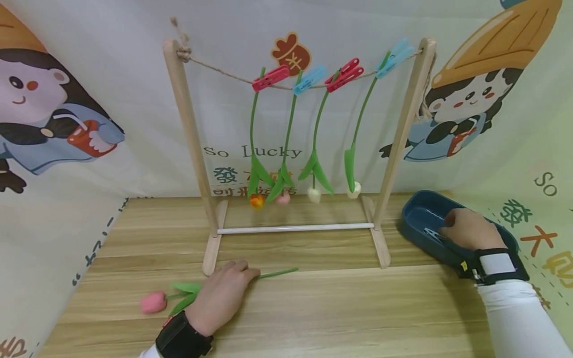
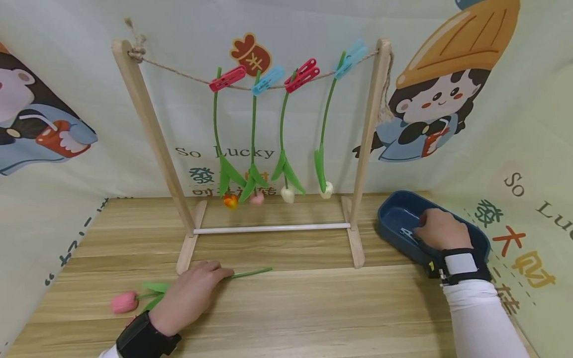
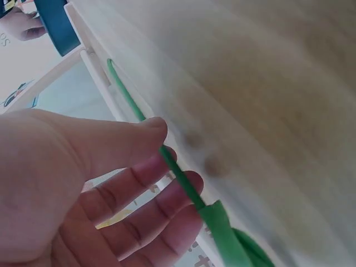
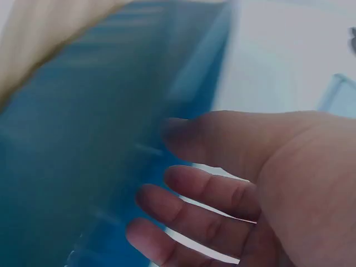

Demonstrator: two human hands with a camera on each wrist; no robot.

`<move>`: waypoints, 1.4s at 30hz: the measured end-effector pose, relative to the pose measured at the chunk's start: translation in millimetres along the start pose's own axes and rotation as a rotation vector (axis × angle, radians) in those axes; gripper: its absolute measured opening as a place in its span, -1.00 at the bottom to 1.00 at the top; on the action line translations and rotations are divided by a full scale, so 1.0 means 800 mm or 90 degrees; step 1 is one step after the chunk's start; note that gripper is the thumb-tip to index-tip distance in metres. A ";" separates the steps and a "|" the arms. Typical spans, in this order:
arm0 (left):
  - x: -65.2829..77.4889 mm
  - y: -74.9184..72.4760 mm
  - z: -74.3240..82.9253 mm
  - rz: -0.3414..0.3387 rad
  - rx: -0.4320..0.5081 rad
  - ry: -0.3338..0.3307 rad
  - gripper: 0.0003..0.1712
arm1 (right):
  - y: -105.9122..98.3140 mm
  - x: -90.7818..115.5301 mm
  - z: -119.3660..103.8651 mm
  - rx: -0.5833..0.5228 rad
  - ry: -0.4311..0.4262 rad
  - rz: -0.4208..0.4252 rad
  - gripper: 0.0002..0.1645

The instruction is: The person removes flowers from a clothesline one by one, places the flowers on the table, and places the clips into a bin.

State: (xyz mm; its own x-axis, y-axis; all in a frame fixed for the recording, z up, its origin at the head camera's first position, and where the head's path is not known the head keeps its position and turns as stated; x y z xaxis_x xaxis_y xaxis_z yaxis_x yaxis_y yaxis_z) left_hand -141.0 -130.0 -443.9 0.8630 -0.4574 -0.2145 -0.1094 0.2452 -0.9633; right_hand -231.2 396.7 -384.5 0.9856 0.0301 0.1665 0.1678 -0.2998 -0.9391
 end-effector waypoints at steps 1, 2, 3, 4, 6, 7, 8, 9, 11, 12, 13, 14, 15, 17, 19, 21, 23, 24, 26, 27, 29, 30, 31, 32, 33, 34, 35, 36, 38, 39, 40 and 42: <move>0.000 -0.002 0.000 0.002 0.004 0.001 -0.63 | -0.007 0.002 -0.009 0.001 -0.009 0.009 -0.42; -0.001 -0.004 -0.001 0.005 0.008 0.000 -0.62 | -0.015 0.004 -0.018 0.002 -0.023 0.020 -0.41; -0.002 -0.007 -0.001 0.008 0.011 0.000 -0.61 | -0.024 0.008 -0.028 0.003 -0.036 0.033 -0.40; -0.003 -0.011 -0.001 0.014 0.015 0.002 -0.61 | -0.033 0.011 -0.039 0.005 -0.048 0.047 -0.39; -0.005 -0.019 -0.002 0.029 0.018 0.003 -0.62 | -0.052 0.020 -0.063 0.008 -0.067 0.078 -0.40; -0.006 -0.025 -0.002 0.040 0.018 0.006 -0.63 | -0.061 0.025 -0.076 0.010 -0.078 0.094 -0.41; -0.008 -0.031 -0.002 0.053 0.020 0.008 -0.62 | -0.071 0.031 -0.090 0.012 -0.089 0.113 -0.42; -0.010 -0.039 -0.002 0.068 0.022 0.009 -0.60 | -0.080 0.037 -0.104 0.014 -0.097 0.131 -0.43; -0.016 -0.055 -0.003 0.103 0.026 0.009 -0.53 | -0.099 0.050 -0.135 0.010 -0.117 0.167 -0.44; -0.020 -0.065 -0.004 0.122 0.034 0.008 -0.50 | -0.108 0.056 -0.150 0.005 -0.131 0.187 -0.44; -0.024 -0.075 -0.005 0.144 0.048 0.005 -0.48 | -0.116 0.062 -0.166 0.001 -0.147 0.211 -0.45; -0.028 -0.086 -0.005 0.167 0.067 0.001 -0.46 | -0.125 0.067 -0.182 -0.003 -0.166 0.236 -0.47; -0.032 -0.096 -0.006 0.190 0.082 -0.003 -0.43 | -0.134 0.073 -0.198 -0.007 -0.188 0.264 -0.49; -0.040 -0.117 -0.007 0.239 0.119 -0.006 -0.39 | -0.150 0.083 -0.229 -0.008 -0.250 0.328 -0.54; -0.048 -0.137 -0.007 0.288 0.154 -0.003 -0.36 | -0.165 0.093 -0.258 -0.001 -0.312 0.386 -0.60; -0.057 -0.154 -0.005 0.333 0.178 0.002 -0.32 | -0.178 0.099 -0.285 -0.003 -0.364 0.423 -0.61; -0.065 -0.168 -0.003 0.370 0.206 0.003 -0.29 | -0.191 0.102 -0.311 -0.003 -0.410 0.441 -0.58; -0.070 -0.174 -0.002 0.384 0.223 0.002 -0.27 | -0.196 0.102 -0.323 -0.005 -0.432 0.444 -0.56; -0.079 -0.185 0.001 0.405 0.259 -0.005 -0.26 | -0.206 0.098 -0.347 -0.009 -0.472 0.445 -0.52; -0.084 -0.190 0.002 0.413 0.279 -0.009 -0.25 | -0.211 0.096 -0.359 -0.006 -0.491 0.445 -0.50; -0.094 -0.198 0.005 0.423 0.319 -0.015 -0.24 | -0.218 0.089 -0.381 -0.001 -0.520 0.437 -0.47; -0.099 -0.201 0.006 0.427 0.337 -0.018 -0.23 | -0.222 0.085 -0.391 0.001 -0.527 0.429 -0.45; -0.105 -0.204 0.007 0.431 0.353 -0.019 -0.22 | -0.225 0.080 -0.402 0.005 -0.533 0.421 -0.43; -0.110 -0.207 0.007 0.436 0.368 -0.019 -0.21 | -0.227 0.075 -0.412 0.010 -0.537 0.410 -0.42; -0.116 -0.210 0.007 0.440 0.381 -0.018 -0.21 | -0.229 0.070 -0.422 0.020 -0.541 0.400 -0.41; -0.122 -0.212 0.007 0.444 0.394 -0.017 -0.22 | -0.231 0.065 -0.432 0.032 -0.546 0.390 -0.41; -0.128 -0.214 0.007 0.448 0.405 -0.017 -0.23 | -0.232 0.059 -0.442 0.047 -0.548 0.381 -0.40; -0.133 -0.216 0.007 0.451 0.412 -0.018 -0.24 | -0.233 0.053 -0.452 0.066 -0.547 0.371 -0.40; -0.144 -0.218 0.006 0.453 0.429 -0.026 -0.28 | -0.234 0.041 -0.471 0.102 -0.540 0.344 -0.39; -0.149 -0.218 0.005 0.453 0.441 -0.031 -0.30 | -0.233 0.036 -0.480 0.118 -0.534 0.328 -0.39; -0.153 -0.218 0.005 0.452 0.449 -0.038 -0.32 | -0.233 0.030 -0.487 0.131 -0.524 0.311 -0.38; -0.159 -0.217 0.005 0.448 0.461 -0.053 -0.36 | -0.230 0.021 -0.498 0.152 -0.505 0.275 -0.39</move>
State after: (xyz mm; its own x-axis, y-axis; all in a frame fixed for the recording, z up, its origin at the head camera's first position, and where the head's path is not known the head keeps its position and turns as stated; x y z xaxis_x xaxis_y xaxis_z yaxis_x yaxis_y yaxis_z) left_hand -230.0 -111.2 -248.9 0.7518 0.0452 -0.6578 -0.3052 0.9082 -0.2864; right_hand -254.4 72.7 -89.4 0.6749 0.6304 -0.3835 -0.3037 -0.2363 -0.9230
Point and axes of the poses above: each hand's wrist, its own x-axis away from the middle knuckle, its own y-axis out of the palm, z = x × y, the point moved 4 cm from there along -x, towards the middle knuckle, and after that the axes turned 3 degrees about -y, right-handed, at the moved point
